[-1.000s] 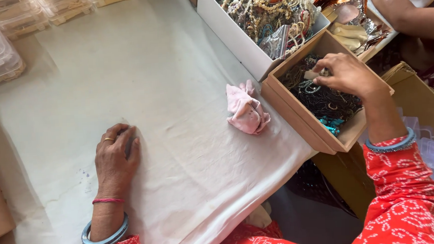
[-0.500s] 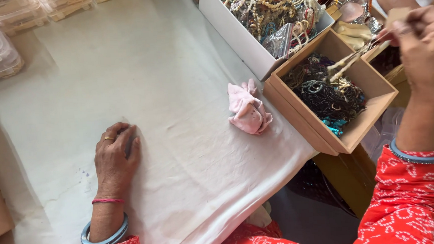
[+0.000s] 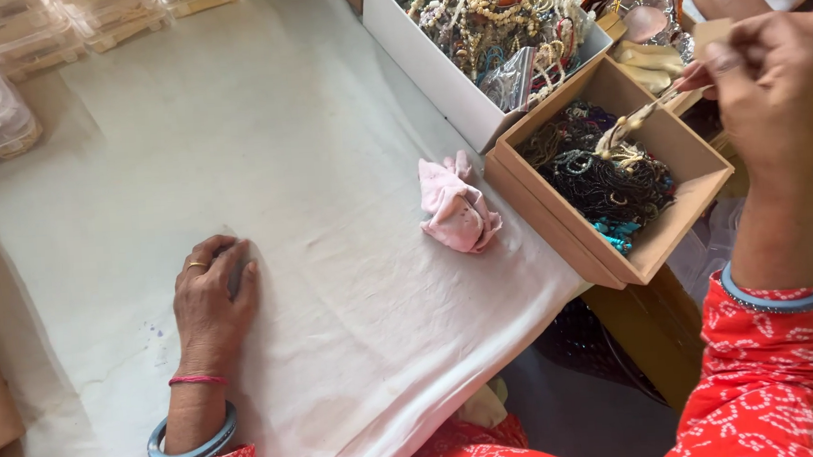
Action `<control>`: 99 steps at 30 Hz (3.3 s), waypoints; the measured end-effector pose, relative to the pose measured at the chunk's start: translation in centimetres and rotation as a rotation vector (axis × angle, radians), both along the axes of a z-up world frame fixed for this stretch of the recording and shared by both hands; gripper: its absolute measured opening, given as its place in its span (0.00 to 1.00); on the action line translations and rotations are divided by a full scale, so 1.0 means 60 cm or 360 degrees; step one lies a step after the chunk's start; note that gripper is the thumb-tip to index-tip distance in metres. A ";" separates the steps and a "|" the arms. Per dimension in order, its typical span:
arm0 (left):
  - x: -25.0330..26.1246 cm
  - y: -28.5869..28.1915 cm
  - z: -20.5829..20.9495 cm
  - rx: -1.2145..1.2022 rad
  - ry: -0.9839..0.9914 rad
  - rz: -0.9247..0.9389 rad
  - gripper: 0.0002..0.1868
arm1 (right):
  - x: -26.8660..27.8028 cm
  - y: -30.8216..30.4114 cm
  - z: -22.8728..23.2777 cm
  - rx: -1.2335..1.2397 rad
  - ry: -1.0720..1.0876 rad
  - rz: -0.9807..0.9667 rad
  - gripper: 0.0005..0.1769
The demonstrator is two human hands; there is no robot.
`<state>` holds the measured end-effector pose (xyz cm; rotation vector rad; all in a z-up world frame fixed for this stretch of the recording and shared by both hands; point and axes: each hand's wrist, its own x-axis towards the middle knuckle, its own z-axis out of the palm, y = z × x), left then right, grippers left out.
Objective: The person places a small bag of blue beads into a clear plastic container and wipes the container with a pink cloth. They then place a small beige pouch into the container and close it. Finally, the person picks up a beaded necklace from a box and wipes it with the cloth.
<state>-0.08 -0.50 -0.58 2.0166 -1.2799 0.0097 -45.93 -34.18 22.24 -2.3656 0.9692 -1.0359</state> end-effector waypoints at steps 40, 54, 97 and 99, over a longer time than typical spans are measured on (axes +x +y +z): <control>-0.389 -0.445 0.150 -0.0357 0.1406 -0.1128 0.15 | 0.062 -0.018 -0.092 0.0475 0.0136 0.0120 0.19; -0.330 -0.444 0.199 -0.0622 0.1790 -0.1126 0.12 | 0.055 0.038 -0.115 0.0093 0.0645 0.0283 0.10; -0.332 -0.363 0.205 -0.0324 0.0857 -0.1778 0.36 | -0.004 0.161 0.072 0.0223 -0.0572 0.0252 0.11; -0.287 -0.294 0.219 -0.0057 0.1189 -0.1644 0.34 | 0.033 0.193 0.045 0.0514 -0.0742 0.0428 0.10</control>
